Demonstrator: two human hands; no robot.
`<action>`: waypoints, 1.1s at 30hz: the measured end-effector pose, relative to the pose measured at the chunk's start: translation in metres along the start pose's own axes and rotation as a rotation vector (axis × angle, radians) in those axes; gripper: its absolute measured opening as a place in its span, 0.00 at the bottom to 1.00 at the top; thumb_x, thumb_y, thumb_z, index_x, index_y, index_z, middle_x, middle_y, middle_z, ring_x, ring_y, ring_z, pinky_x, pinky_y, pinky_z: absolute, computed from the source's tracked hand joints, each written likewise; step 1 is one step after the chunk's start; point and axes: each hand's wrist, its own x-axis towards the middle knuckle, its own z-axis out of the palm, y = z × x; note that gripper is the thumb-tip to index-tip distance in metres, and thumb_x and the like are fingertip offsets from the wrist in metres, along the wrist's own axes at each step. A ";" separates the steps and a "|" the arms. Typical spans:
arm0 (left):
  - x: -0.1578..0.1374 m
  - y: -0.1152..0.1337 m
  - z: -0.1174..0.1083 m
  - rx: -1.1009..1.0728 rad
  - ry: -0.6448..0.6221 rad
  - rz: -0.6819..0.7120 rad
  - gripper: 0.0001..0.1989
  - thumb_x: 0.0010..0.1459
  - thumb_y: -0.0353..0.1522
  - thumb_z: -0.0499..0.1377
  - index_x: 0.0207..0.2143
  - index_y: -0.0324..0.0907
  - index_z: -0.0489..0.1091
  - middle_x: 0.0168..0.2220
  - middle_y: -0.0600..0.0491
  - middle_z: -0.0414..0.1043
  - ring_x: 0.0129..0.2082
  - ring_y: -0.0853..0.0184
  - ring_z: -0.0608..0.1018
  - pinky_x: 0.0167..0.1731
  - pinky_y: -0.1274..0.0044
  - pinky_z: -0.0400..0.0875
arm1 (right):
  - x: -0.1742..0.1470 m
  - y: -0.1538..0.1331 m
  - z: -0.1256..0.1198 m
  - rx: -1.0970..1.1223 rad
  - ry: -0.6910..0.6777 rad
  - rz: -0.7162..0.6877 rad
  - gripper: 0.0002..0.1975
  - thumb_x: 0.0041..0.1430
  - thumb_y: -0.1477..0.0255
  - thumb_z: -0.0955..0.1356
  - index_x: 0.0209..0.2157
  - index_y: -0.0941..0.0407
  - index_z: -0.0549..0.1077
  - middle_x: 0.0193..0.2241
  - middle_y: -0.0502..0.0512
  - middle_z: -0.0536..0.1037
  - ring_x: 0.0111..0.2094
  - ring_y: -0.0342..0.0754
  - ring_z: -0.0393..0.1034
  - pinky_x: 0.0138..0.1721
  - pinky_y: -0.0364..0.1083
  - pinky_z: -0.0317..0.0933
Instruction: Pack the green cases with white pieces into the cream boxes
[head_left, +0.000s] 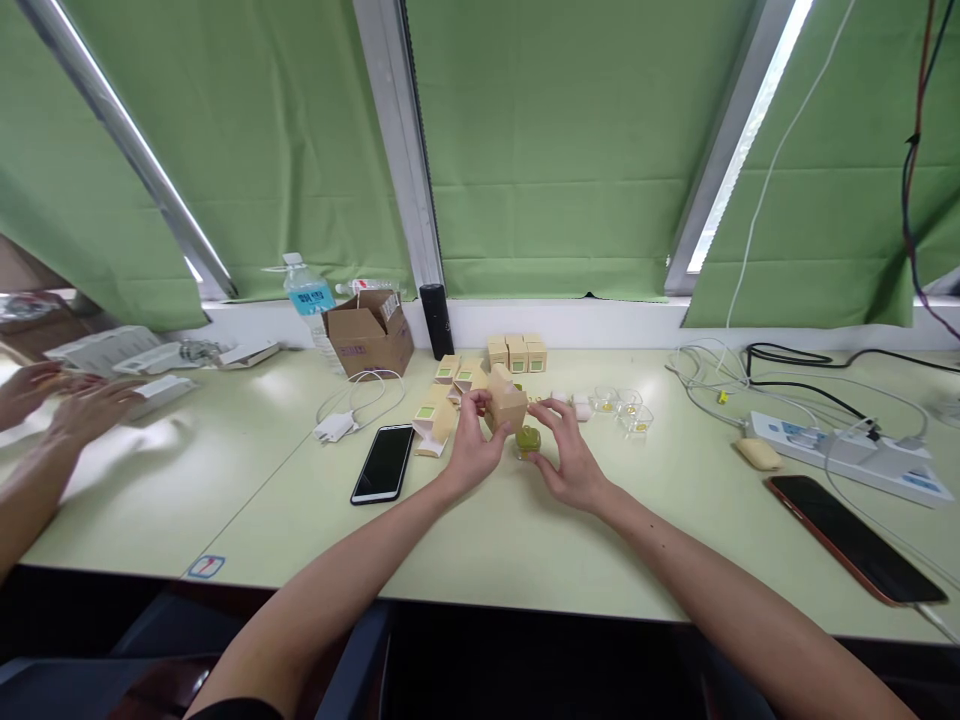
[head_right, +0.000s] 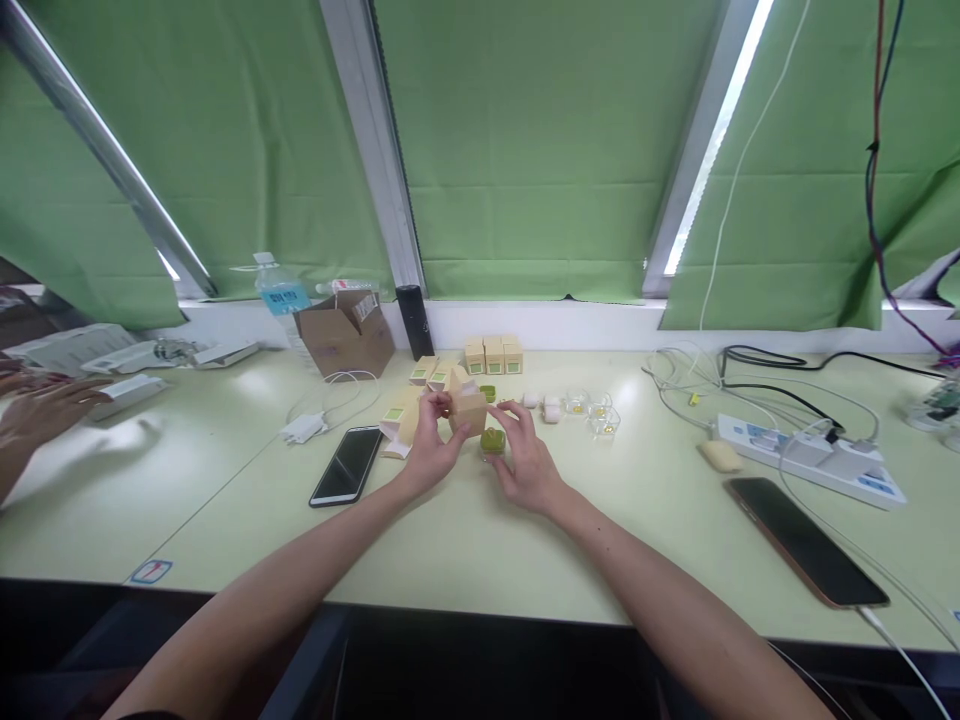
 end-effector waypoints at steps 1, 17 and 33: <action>0.001 -0.004 0.000 -0.027 0.020 -0.032 0.22 0.57 0.32 0.63 0.51 0.46 0.57 0.49 0.47 0.65 0.47 0.61 0.72 0.49 0.66 0.69 | 0.000 0.002 0.001 -0.014 -0.005 0.057 0.36 0.65 0.72 0.65 0.70 0.47 0.48 0.62 0.64 0.64 0.63 0.60 0.64 0.57 0.63 0.69; 0.003 -0.026 -0.003 -0.215 -0.297 -0.318 0.30 0.56 0.31 0.62 0.57 0.47 0.52 0.49 0.47 0.76 0.51 0.58 0.76 0.46 0.67 0.68 | 0.008 0.032 -0.004 -0.322 -0.157 0.464 0.24 0.55 0.73 0.73 0.55 0.53 0.73 0.49 0.62 0.80 0.51 0.61 0.73 0.45 0.53 0.68; -0.013 0.000 0.000 0.085 -0.268 -0.114 0.38 0.55 0.38 0.68 0.61 0.45 0.51 0.58 0.40 0.60 0.57 0.50 0.69 0.57 0.56 0.64 | 0.014 0.032 -0.015 -0.279 -0.103 0.478 0.15 0.56 0.73 0.71 0.47 0.55 0.75 0.44 0.60 0.80 0.44 0.56 0.74 0.43 0.52 0.66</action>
